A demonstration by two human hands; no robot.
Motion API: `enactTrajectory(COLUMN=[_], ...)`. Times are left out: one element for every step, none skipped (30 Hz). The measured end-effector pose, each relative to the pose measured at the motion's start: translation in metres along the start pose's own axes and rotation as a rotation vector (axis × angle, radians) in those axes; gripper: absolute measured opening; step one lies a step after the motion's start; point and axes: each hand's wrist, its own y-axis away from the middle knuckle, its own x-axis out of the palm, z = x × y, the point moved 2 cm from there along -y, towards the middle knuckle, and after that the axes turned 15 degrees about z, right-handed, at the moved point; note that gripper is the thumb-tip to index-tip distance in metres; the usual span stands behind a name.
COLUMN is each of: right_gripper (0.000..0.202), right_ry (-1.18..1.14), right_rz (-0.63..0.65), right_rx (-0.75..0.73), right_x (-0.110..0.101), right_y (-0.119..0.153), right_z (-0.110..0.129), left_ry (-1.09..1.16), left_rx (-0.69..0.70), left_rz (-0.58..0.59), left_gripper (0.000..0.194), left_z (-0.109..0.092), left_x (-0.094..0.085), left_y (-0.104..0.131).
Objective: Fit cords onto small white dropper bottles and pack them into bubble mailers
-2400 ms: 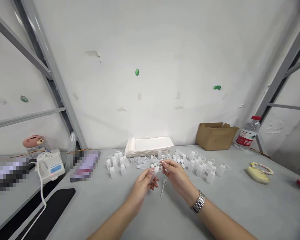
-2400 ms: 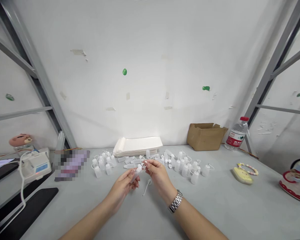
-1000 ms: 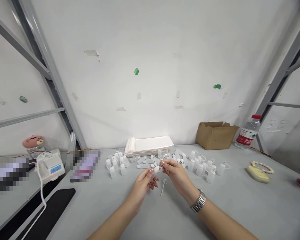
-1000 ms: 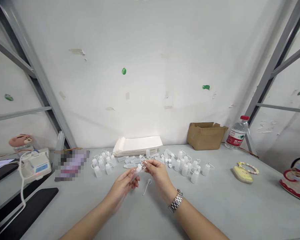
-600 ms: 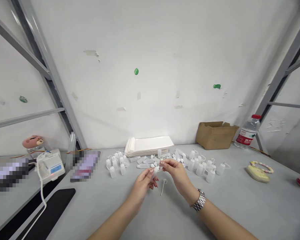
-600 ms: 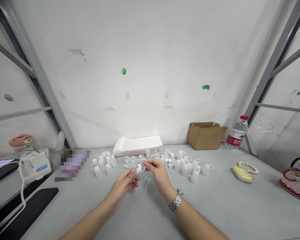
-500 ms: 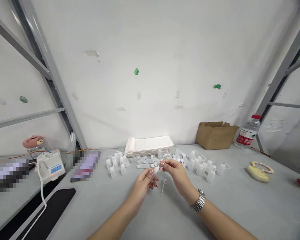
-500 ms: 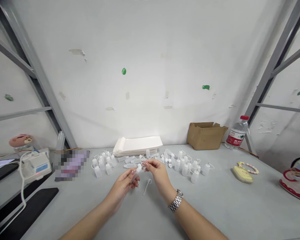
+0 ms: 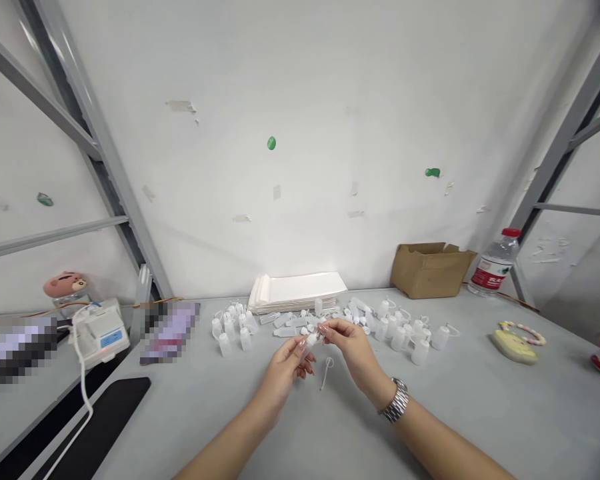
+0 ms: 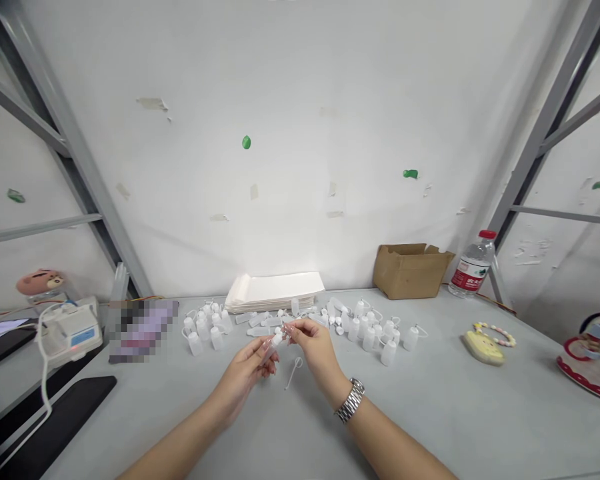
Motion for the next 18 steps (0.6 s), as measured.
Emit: enactTrajectory(right_gripper=[0.017, 0.016, 0.016, 0.016, 0.017, 0.017, 0.017, 0.017, 0.018, 0.018, 0.019, 0.019, 0.020, 0.020, 0.020, 0.021, 0.021, 0.021], right_ry=[0.003, 0.006, 0.010, 0.014, 0.019, 0.024, 0.029, 0.032, 0.034, 0.036, 0.038, 0.038, 0.038, 0.037, 0.037, 0.038, 0.040, 0.044], right_rz=[0.001, 0.004, 0.006, 0.009, 0.010, 0.010, 0.010, 0.010, 0.009, 0.010, 0.010, 0.011, 0.012, 0.014, 0.015, 0.016, 0.016, 0.017], right_rx=[0.001, 0.003, 0.004, 0.005, 0.007, 0.010, 0.012, 0.012, 0.011, 0.010, 0.007, 0.007, 0.009, 0.012, 0.016, 0.019, 0.020, 0.019], right_x=[0.0001, 0.0001, 0.0001, 0.0001, 0.0000, -0.0002, -0.0003, -0.0004, -0.0004, -0.0002, 0.0000, 0.0003, 0.0006, 0.0009, 0.0011, 0.0012, 0.0012, 0.0011], right_y=[0.0000, 0.0000, 0.0000, 0.0000, 0.0000, -0.0001, -0.0001, -0.0002, -0.0002, -0.0002, -0.0002, -0.0002, -0.0001, -0.0001, -0.0001, -0.0002, -0.0004, -0.0007], right_z=[0.0000, -0.0002, -0.0004, -0.0006, -0.0008, -0.0011, -0.0012, -0.0012, -0.0011, -0.0009, -0.0005, -0.0002, 0.0000, 0.0001, 0.0000, -0.0002, -0.0007, -0.0013], left_ry=[0.001, 0.003, 0.006, 0.009, 0.011, 0.012, 0.011, 0.011, 0.009, 0.007, 0.005, 0.002, -0.003, -0.008, -0.014, -0.019, -0.023, -0.027], left_rx=[-0.001, -0.001, 0.000, 0.000, 0.003, 0.007, 0.008, 0.009, 0.008, 0.006, 0.003, 0.002, 0.003, 0.005, 0.008, 0.009, 0.007, 0.007], left_rz=[-0.001, -0.001, -0.001, 0.000, 0.004, 0.009, 0.013, 0.015, 0.017, 0.016, 0.014, 0.011, 0.008, 0.007, 0.004, 0.001, -0.002, -0.005], left_gripper=[0.036, 0.036, 0.036, 0.036, 0.036, 0.036, 0.036, 0.036, 0.036, 0.037, 0.037, 0.037, 0.038, 0.038, 0.039, 0.039, 0.039, 0.039], left_z=[0.0001, 0.0003, 0.0007, 0.0012, 0.0017, 0.0021, 0.0026, 0.0029, 0.0032, 0.0034, 0.0036, 0.0037, 0.0038, 0.0039, 0.0040, 0.0042, 0.0044, 0.0047], left_x=[-0.0002, -0.0004, -0.0008, -0.0012, -0.0016, -0.0020, -0.0022, -0.0024, -0.0025, -0.0025, -0.0026, -0.0026, -0.0028, -0.0029, -0.0032, -0.0035, -0.0038, -0.0040], left_y=[0.0000, -0.0002, -0.0004, -0.0006, -0.0009, -0.0012, -0.0014, -0.0016, -0.0018, -0.0019, -0.0020, -0.0022, -0.0024, -0.0026, -0.0028, -0.0030, -0.0032, -0.0033])
